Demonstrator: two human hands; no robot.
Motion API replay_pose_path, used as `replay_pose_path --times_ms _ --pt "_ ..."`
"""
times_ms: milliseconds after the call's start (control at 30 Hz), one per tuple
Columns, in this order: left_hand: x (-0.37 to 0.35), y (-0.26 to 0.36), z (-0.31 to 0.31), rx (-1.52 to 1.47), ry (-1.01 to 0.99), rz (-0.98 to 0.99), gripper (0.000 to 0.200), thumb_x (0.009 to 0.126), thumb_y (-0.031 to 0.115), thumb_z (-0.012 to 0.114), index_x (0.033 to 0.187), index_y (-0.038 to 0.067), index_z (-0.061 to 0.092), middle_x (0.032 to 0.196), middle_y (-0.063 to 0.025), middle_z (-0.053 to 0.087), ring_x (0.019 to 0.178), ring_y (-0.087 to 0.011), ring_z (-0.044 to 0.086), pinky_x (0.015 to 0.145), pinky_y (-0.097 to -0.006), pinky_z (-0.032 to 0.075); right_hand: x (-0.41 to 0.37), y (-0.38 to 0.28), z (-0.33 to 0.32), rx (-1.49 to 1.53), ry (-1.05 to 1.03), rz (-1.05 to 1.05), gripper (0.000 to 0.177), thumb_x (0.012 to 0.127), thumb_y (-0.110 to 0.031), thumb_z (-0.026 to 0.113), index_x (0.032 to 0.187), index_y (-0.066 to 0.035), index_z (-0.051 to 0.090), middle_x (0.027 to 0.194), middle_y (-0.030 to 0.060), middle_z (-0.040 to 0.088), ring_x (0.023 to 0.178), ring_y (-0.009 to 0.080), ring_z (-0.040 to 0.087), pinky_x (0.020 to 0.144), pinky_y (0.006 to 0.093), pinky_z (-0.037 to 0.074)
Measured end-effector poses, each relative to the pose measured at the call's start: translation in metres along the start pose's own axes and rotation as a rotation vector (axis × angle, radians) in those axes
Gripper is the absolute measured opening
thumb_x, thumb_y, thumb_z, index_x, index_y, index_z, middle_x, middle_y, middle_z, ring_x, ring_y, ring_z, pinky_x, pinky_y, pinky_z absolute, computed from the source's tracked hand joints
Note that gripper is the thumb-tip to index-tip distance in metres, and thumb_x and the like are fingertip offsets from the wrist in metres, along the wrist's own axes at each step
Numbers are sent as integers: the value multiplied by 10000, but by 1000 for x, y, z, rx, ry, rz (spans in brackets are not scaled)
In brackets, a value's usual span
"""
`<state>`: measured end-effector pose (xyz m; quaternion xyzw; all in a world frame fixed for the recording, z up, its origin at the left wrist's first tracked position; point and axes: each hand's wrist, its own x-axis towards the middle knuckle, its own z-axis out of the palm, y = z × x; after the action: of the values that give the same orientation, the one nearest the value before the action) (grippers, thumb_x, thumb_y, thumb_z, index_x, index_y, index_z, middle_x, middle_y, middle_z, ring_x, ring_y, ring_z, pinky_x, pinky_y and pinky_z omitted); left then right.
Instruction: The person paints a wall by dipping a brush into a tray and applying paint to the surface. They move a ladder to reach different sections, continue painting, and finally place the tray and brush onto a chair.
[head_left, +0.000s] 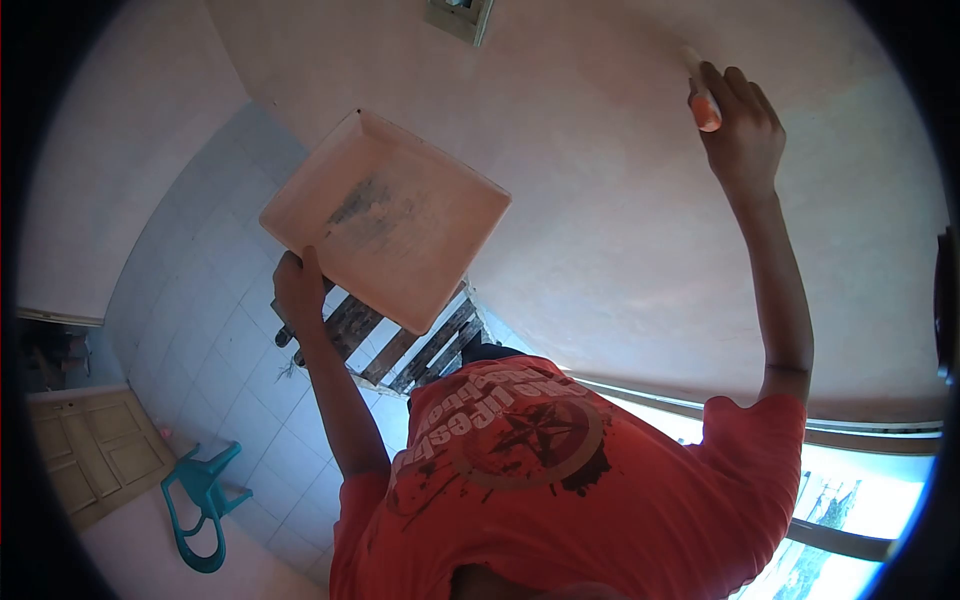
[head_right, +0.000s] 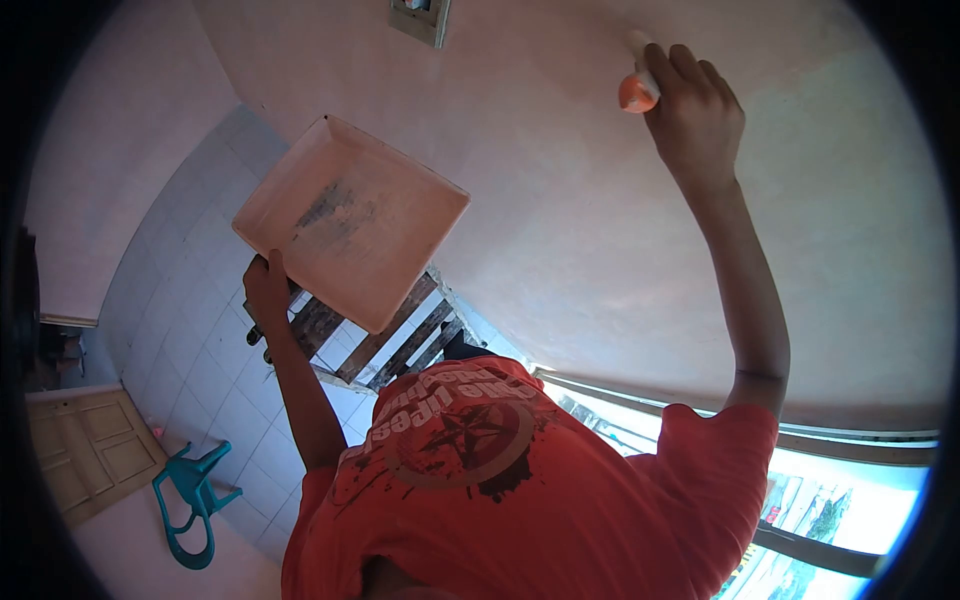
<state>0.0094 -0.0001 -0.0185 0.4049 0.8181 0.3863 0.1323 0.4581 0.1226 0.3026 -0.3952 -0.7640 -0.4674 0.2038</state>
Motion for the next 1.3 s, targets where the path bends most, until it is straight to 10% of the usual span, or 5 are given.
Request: replay_pose_path --times_ms 367,667,833,1100,1300 --pt "2 -1 -4 47 2 -25 488 904 424 562 869 -52 662 859 -263 673 841 -447 652 750 -511 498 -101 -69 89 693 -413 348 181 794 -170 755 932 -93 666 832 78 662 713 285 662 620 427 547" --pt "1 -3 -2 51 11 -26 495 894 433 563 839 -50 661 823 -262 666 823 -445 649 741 -518 495 25 -15 18 97 42 -64 150 771 -104 710 886 -109 613 796 11 594 648 200 609 534 339 504" --pt "4 -2 1 23 18 -27 489 894 428 562 828 -47 659 818 -258 665 813 -447 648 735 -519 498 -41 -51 71 -11 -147 -257 169 762 -80 673 908 -101 590 793 49 558 685 208 612 554 350 528" --pt "0 -4 -1 32 55 16 480 889 417 570 796 -47 653 799 -263 651 793 -447 641 731 -525 494 -30 -41 77 460 -385 200 223 855 -242 724 1016 -100 663 838 133 683 773 348 678 662 464 539" --pt "1 -4 0 27 39 -8 476 888 411 570 789 -48 648 797 -261 651 790 -446 640 730 -523 492 47 -20 36 166 -17 -78 226 823 -256 753 978 -117 664 791 58 634 679 238 653 562 367 530"
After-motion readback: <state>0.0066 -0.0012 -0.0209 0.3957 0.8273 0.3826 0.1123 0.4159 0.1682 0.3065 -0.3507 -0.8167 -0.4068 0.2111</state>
